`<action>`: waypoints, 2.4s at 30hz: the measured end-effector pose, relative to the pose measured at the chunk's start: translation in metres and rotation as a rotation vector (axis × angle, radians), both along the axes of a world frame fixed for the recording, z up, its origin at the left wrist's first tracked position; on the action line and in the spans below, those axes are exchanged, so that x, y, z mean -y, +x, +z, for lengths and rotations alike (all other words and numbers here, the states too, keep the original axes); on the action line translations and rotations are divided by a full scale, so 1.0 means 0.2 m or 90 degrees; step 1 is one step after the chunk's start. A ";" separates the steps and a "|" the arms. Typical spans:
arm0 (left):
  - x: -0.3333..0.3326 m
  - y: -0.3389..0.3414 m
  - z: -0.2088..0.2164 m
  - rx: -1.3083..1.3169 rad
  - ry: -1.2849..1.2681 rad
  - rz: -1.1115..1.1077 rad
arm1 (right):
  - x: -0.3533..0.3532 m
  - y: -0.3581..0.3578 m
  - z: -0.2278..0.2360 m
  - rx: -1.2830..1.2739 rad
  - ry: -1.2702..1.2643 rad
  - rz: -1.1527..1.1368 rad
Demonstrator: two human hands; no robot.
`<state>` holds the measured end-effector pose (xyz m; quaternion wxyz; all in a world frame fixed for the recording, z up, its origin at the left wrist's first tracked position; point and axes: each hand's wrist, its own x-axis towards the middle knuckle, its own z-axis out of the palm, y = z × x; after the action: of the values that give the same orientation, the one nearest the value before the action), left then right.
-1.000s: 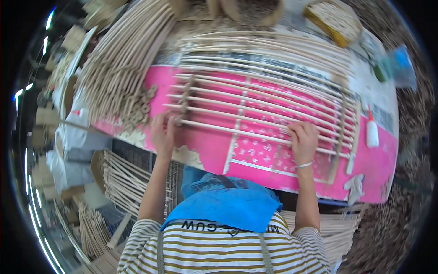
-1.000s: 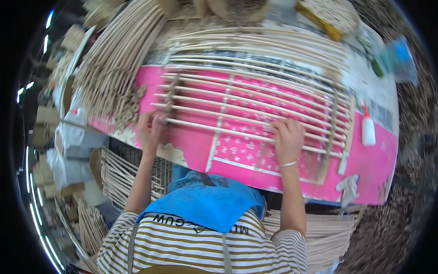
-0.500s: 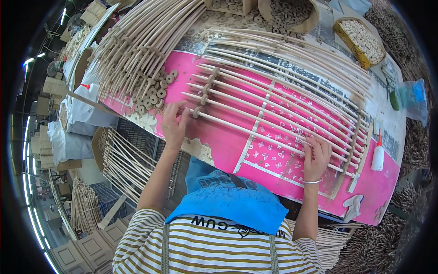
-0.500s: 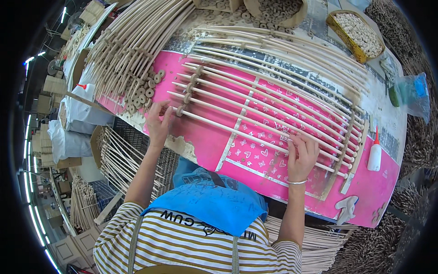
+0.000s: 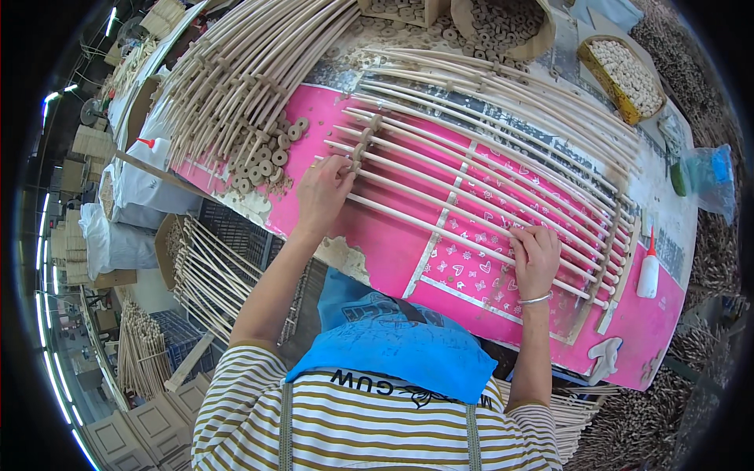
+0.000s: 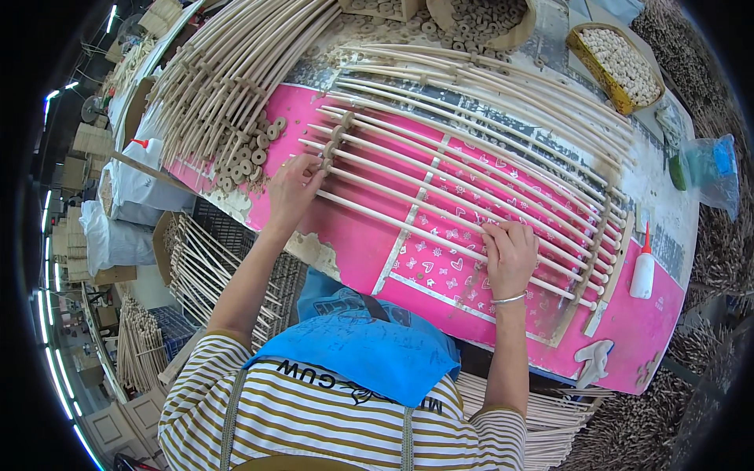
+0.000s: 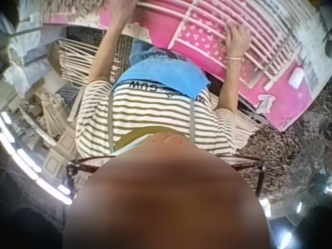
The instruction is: Assembling a wooden grate structure by sliding wooden rings onto wooden rods.
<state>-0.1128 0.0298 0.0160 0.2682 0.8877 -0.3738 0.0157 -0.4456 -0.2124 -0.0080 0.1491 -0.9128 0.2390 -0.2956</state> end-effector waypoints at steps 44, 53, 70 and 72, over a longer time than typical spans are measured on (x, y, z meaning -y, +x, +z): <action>0.04 -0.15 0.14 0.120 -0.069 -0.191 | -0.29 -0.16 0.06 0.116 0.207 0.029; 0.28 -0.29 0.06 0.075 -0.030 -0.439 | -0.54 -0.25 0.01 0.096 0.476 -0.096; 0.68 0.04 -0.08 0.148 0.038 -0.557 | -0.52 -0.21 -0.02 0.058 0.329 -0.060; 0.71 0.05 -0.08 0.140 0.041 -0.589 | -0.52 -0.21 -0.02 0.062 0.318 -0.067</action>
<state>-0.1034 -0.1119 0.0005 0.1784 0.6289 -0.7563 -0.0233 -0.4874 -0.1078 -0.0114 0.3658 -0.8188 0.3440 -0.2783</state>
